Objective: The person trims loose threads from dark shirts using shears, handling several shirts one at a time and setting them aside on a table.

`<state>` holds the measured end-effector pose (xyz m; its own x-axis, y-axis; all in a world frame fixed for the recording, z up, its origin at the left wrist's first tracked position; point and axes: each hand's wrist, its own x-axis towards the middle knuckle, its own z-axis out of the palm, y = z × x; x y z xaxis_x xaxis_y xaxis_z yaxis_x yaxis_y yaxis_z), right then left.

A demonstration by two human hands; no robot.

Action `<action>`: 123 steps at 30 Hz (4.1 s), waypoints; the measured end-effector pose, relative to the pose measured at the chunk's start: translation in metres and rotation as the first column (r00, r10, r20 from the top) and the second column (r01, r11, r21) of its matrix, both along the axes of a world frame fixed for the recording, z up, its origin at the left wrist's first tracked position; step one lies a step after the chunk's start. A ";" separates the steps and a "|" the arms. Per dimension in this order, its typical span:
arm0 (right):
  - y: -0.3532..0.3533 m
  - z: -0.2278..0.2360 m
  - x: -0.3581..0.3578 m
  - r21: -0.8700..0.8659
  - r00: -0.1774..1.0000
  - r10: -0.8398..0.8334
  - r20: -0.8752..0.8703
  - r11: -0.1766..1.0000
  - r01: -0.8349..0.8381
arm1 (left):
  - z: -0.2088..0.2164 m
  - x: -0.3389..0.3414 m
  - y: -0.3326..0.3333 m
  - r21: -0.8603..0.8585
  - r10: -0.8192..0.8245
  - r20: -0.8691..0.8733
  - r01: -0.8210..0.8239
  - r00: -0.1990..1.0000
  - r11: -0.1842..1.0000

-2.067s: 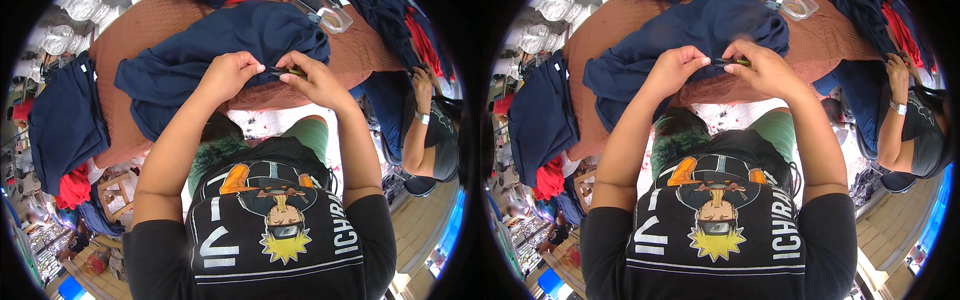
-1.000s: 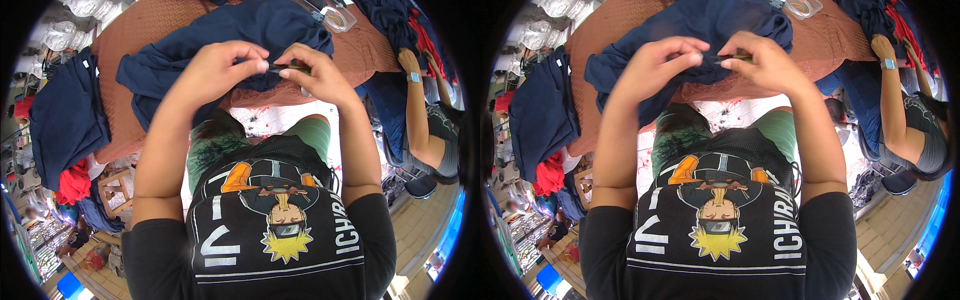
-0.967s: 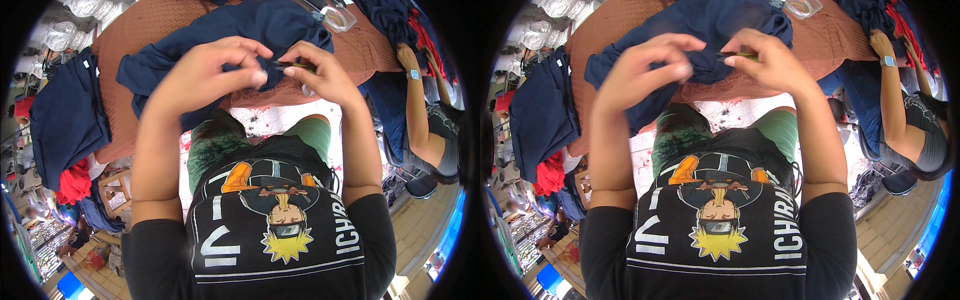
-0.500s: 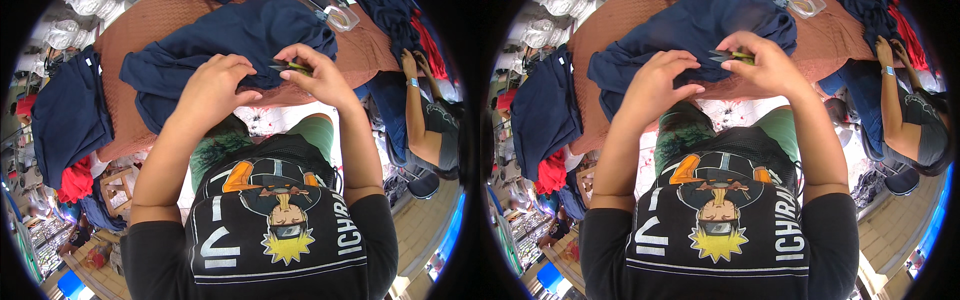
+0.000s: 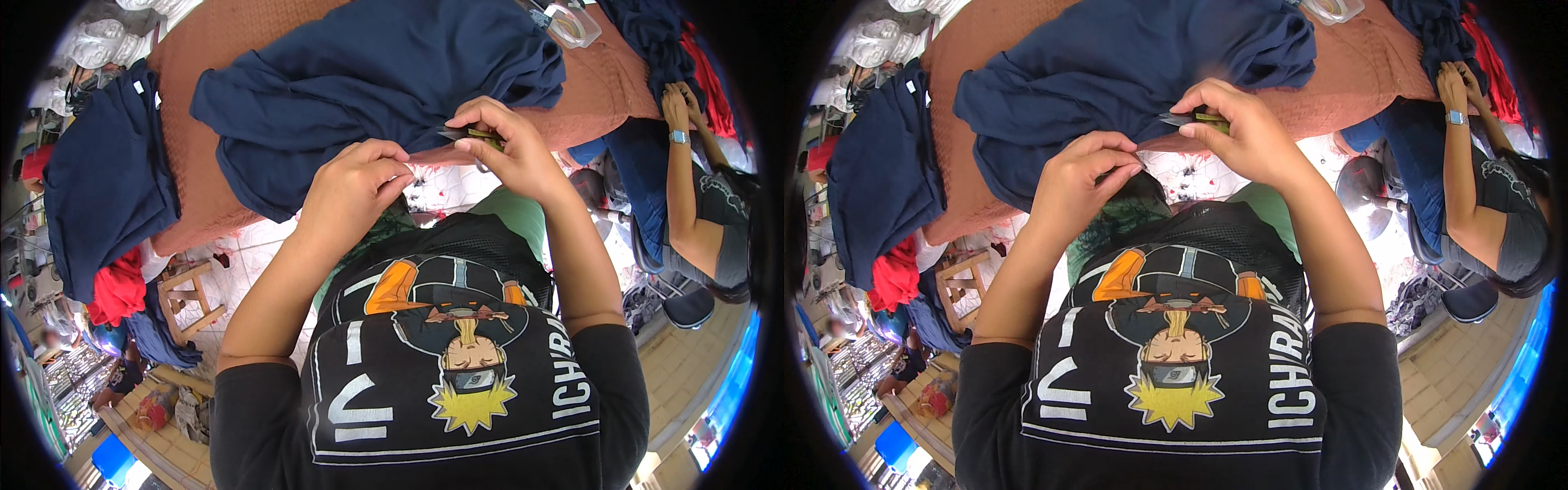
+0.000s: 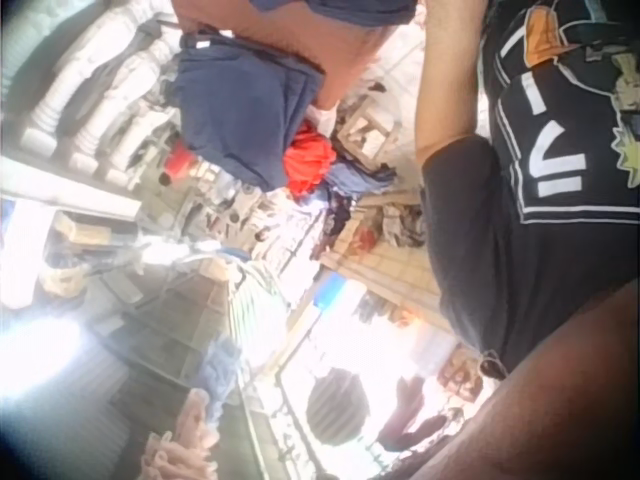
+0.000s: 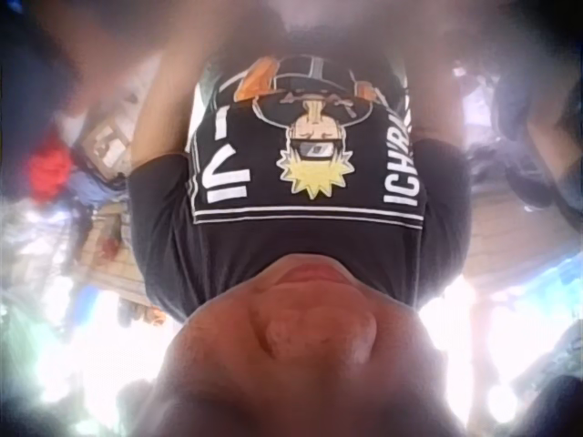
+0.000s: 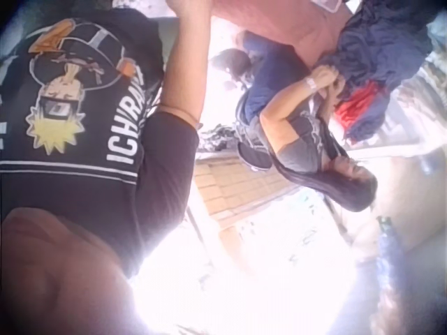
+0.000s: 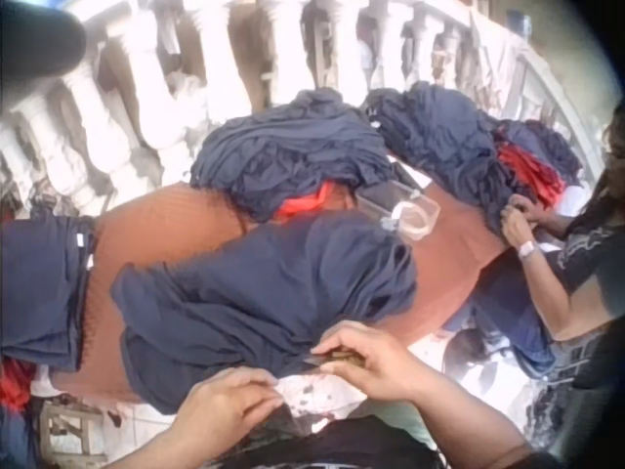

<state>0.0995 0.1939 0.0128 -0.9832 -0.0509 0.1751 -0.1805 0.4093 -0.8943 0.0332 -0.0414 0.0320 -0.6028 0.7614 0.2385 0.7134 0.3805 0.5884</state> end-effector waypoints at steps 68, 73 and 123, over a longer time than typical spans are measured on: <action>0.025 0.037 0.015 0.107 0.874 -0.286 -0.393 0.930 0.352 | 0.146 0.038 0.014 0.332 -0.927 0.181 0.867 0.328 0.371; 0.034 0.029 0.023 0.088 0.874 -0.354 -0.333 0.911 0.403 | 0.158 0.012 -0.009 0.435 -0.937 0.242 0.835 0.252 0.337; -0.005 0.000 -0.019 -0.114 0.919 -0.383 -0.097 0.921 0.372 | 0.002 -0.028 0.070 0.242 0.097 0.303 -0.175 0.948 0.954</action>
<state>0.0809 0.1887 0.0123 -0.8990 0.3412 0.2745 -0.1326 0.3851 -0.9133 0.0054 0.0287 0.0335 -0.7681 0.6007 0.2218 0.4537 0.2661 0.8505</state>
